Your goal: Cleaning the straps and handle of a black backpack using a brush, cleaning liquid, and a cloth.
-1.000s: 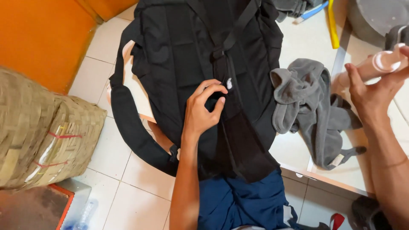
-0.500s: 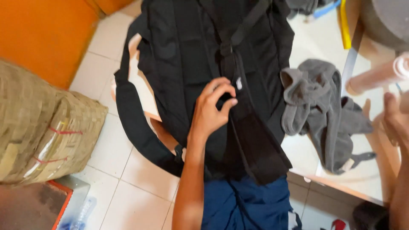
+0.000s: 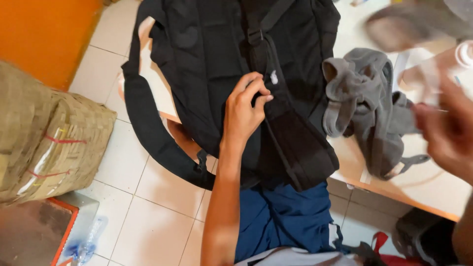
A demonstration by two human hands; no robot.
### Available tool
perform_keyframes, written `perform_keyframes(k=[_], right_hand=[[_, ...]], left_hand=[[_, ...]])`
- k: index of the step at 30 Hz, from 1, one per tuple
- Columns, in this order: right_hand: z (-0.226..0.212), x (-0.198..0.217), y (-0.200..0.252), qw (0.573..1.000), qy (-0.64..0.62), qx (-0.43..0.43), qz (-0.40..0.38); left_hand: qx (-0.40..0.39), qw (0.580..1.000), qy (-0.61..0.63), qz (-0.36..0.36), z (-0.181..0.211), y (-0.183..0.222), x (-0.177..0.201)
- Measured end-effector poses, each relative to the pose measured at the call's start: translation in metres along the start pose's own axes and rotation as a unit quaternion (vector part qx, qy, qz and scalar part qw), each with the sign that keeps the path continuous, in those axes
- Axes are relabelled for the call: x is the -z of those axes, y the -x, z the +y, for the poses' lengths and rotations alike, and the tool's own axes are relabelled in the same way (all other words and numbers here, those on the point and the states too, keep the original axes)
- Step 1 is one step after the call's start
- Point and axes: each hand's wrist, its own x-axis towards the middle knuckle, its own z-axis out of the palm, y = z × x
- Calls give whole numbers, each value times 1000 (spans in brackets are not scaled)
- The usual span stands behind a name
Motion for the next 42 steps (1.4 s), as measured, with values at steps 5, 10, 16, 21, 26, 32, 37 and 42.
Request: perform_keyframes(k=[5,10,16,21,26,32,37,42], right_hand=[[-92,-49,-45,994,-1,17,-108],[-115,-71,-69,984,111,-23,-138],[-77,-63,-29,910,395,107,-67],[-101,-67,-52,851,507,137,-21],[-93,-50,-39,966,207,108,-111],[-61,-79,-64,862,463,196,66],[-60,-42,-60,962,160,162,-153],[-37,-61,-82,919,342,196,-25]], left_hand=[[16,1000,3,11,-6,4,3],[-7,1000,19,2,-8,4,5],[-10,999,37,2,-16,4,1],[5,999,47,-15,-13,2,11],[1,997,78,-15,-17,2,13],[12,997,61,-35,-14,-1,10],[30,996,63,-47,-15,-1,11],[10,997,51,-54,-9,-2,11]])
